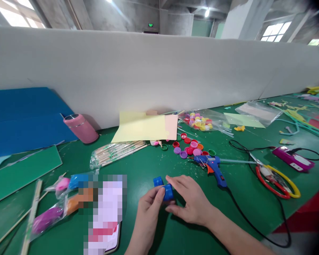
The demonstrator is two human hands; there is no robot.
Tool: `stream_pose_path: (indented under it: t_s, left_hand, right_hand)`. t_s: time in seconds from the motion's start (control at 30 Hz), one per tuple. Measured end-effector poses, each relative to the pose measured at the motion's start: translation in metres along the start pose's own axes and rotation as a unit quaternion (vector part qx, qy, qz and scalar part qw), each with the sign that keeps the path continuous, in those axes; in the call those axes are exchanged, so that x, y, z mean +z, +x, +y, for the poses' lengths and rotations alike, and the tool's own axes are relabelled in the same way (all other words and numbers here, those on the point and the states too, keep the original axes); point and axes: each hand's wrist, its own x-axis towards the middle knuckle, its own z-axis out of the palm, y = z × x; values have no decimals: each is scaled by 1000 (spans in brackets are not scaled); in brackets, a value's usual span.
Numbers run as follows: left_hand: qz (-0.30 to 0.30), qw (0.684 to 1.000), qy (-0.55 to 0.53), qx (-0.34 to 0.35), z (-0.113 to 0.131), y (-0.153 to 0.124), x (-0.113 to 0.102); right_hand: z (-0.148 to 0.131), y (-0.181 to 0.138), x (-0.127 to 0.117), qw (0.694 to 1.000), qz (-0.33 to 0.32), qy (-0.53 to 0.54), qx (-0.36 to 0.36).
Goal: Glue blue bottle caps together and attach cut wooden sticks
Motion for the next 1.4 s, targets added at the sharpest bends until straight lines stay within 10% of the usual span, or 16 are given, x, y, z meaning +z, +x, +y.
stream_pose_path:
  t_s: [0.8,1.23,1.4]
  left_hand:
    - [45,994,73,70,10,-3,6]
    - [1,932,291,217,-1,-5,2]
    - [16,968,202,150,2,-4,4]
  right_hand:
    - [6,-4,4,996,14,94,0]
    - [-1,-1,0,849,-14,476,228]
    - [0,-3,2,831,5,491,260]
